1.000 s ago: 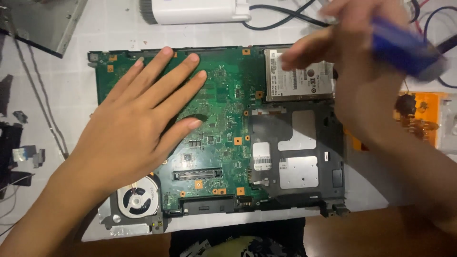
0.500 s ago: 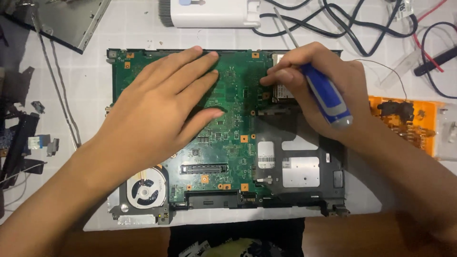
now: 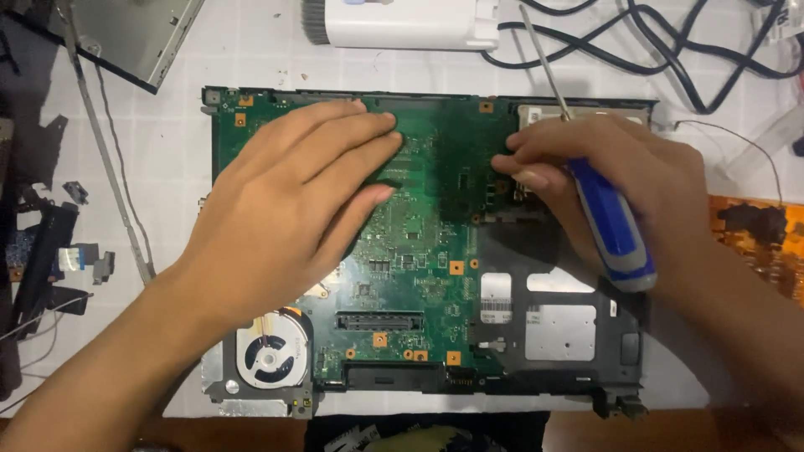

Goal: Installing internal components like the hard drive and optical drive into a laptop and then fitting the bottom casing onto the assembly.

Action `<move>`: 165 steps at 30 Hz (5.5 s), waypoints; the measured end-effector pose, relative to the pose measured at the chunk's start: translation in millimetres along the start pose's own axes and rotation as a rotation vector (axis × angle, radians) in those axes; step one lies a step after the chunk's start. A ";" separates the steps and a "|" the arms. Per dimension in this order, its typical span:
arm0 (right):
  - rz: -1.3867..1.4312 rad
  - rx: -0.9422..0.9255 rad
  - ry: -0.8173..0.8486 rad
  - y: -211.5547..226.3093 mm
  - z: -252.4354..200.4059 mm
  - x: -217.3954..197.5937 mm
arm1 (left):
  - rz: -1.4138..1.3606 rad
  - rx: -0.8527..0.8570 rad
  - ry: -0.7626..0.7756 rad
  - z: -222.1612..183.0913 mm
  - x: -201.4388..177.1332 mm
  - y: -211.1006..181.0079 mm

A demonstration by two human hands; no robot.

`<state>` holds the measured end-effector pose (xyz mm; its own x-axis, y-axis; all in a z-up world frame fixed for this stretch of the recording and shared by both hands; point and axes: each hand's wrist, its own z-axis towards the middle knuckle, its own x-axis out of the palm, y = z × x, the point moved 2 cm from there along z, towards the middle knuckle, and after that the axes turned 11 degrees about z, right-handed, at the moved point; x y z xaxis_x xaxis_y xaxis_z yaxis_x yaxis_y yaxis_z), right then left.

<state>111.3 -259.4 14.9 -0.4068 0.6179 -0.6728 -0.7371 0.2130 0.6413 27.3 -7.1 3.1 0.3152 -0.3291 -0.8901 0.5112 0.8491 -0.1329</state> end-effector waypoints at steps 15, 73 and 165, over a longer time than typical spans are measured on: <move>0.031 0.143 -0.024 7.8 0.4 0.8 | 0.074 -0.010 0.045 -0.6 -1.0 6.3; 0.205 0.372 0.009 -7.4 -16.6 9.8 | 0.169 0.166 0.288 -11.6 -35.7 10.8; 0.007 0.445 0.010 40.0 15.4 0.3 | 0.269 0.017 -0.009 -15.8 -32.2 6.2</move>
<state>90.0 -239.1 46.1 -0.4175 0.6134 -0.6704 -0.4317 0.5153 0.7404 7.7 15.3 24.1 0.4487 -0.0969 -0.8884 0.4219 0.8993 0.1150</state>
